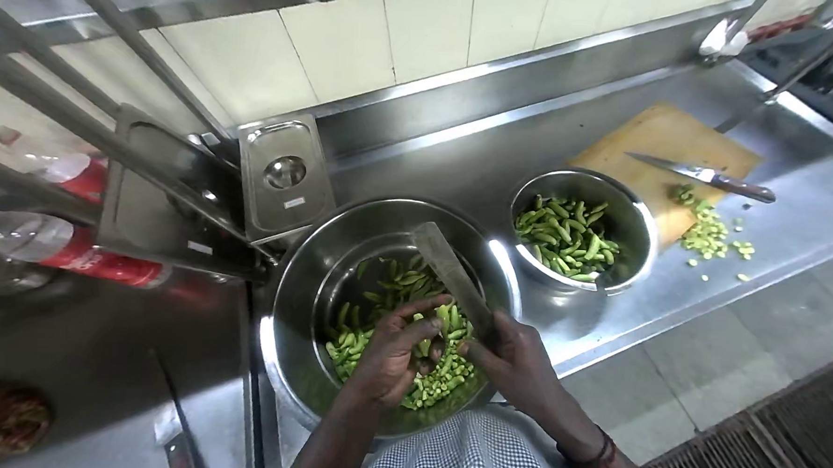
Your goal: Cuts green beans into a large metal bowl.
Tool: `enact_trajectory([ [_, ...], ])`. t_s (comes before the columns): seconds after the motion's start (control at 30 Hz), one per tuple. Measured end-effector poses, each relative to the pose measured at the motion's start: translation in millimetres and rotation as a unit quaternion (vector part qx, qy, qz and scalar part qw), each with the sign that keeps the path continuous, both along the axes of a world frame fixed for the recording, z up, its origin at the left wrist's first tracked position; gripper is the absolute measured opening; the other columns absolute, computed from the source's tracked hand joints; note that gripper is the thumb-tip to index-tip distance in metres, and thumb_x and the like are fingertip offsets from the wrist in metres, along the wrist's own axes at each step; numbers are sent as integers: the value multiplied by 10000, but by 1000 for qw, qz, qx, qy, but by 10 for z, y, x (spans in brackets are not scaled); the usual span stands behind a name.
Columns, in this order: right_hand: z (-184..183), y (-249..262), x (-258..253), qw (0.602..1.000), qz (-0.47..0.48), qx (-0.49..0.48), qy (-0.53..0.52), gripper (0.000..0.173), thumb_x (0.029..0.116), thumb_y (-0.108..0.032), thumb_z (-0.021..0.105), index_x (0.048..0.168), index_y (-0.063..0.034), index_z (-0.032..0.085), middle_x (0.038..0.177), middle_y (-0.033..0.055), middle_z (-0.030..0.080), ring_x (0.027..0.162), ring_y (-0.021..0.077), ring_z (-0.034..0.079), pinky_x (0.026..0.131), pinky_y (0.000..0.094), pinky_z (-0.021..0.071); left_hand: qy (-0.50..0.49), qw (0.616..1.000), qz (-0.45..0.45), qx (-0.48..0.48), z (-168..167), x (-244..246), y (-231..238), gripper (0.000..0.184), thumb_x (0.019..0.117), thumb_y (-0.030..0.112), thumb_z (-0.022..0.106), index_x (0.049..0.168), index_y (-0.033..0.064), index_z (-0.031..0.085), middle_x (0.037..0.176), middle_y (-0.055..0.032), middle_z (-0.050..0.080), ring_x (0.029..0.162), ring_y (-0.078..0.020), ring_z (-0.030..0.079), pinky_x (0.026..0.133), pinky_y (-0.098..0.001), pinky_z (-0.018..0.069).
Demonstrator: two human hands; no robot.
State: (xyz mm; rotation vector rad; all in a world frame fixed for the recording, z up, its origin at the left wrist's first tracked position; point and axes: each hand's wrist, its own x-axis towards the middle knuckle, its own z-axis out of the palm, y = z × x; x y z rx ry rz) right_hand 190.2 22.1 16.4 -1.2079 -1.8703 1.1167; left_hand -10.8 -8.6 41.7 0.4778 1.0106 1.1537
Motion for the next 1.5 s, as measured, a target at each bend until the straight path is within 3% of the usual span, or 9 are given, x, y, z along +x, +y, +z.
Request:
enact_trajectory([
  [0.23, 28, -64, -51, 999, -3, 46, -16, 440, 826, -529, 791, 977, -155, 614, 647, -72, 557, 525, 38, 522, 490, 236, 475, -93, 995, -4, -45, -18, 81, -44, 88, 977, 89, 615, 1048, 101, 666, 813, -90, 621, 548, -78, 548, 479, -188, 473],
  [0.5, -15, -58, -61, 997, 0, 79, -8, 355, 908, -510, 713, 892, -167, 625, 634, -77, 546, 530, 48, 523, 487, 261, 468, -124, 990, -24, -63, -45, 192, -60, 85, 996, 64, 583, 981, 78, 666, 711, -68, 605, 541, -74, 556, 483, -184, 467],
  [0.7, -18, -74, -45, 997, 34, 63, -31, 489, 937, -640, 603, 854, -159, 626, 603, -64, 509, 517, 66, 508, 484, 292, 462, -71, 978, 141, -137, -87, 194, 28, 155, 1016, 95, 542, 1140, 96, 635, 895, -109, 659, 665, -167, 631, 561, -279, 548],
  [0.83, 16, -65, -52, 997, 37, 48, -54, 532, 1067, -571, 354, 918, -136, 621, 670, -4, 536, 596, 140, 567, 549, 375, 505, -81, 964, 202, -151, -175, 55, 92, 220, 1017, 145, 519, 1195, 83, 632, 967, -150, 668, 742, -237, 664, 621, -374, 585],
  [1.0, 159, -40, -5, 995, 43, -20, -86, 495, 947, -538, 654, 1082, -62, 664, 840, 90, 662, 756, 231, 657, 711, 464, 554, -92, 964, 186, -164, -347, 11, 143, 224, 1063, 207, 490, 1140, 36, 614, 960, -152, 683, 790, -265, 701, 655, -414, 620],
  [1.2, 86, -39, 198, 997, -64, 40, 26, 535, 1031, -563, 490, 1037, -54, 654, 767, 69, 631, 695, 183, 642, 642, 411, 554, -63, 978, 109, -167, -208, 362, 503, 225, 1072, 221, 451, 1133, 44, 574, 909, -138, 658, 753, -249, 684, 656, -411, 614],
  [1.37, 84, -59, 266, 974, -139, 124, 130, 600, 1032, -607, 435, 1000, -49, 654, 732, 19, 617, 643, 69, 610, 585, 277, 540, -104, 994, -21, 5, 164, 930, 1277, 679, 1045, 645, 303, 1444, 110, 429, 1293, -159, 605, 1142, -317, 623, 942, -543, 533],
  [1.43, 109, -84, 308, 968, -148, 133, 152, 602, 1025, -612, 444, 996, -46, 647, 718, 14, 602, 615, 56, 584, 560, 255, 523, -40, 998, -41, -5, 209, 1033, 1501, 748, 1018, 662, 395, 1560, 160, 276, 1501, -157, 450, 1299, -352, 516, 1008, -583, 466],
  [1.5, 99, -110, 377, 960, -165, 138, 178, 579, 1029, -590, 459, 1004, -44, 648, 716, 5, 596, 601, 39, 567, 554, 237, 513, 38, 999, -5, -8, 313, 1053, 1467, 666, 1046, 535, 480, 1557, 142, 313, 1511, -165, 444, 1303, -356, 513, 1019, -582, 461],
])
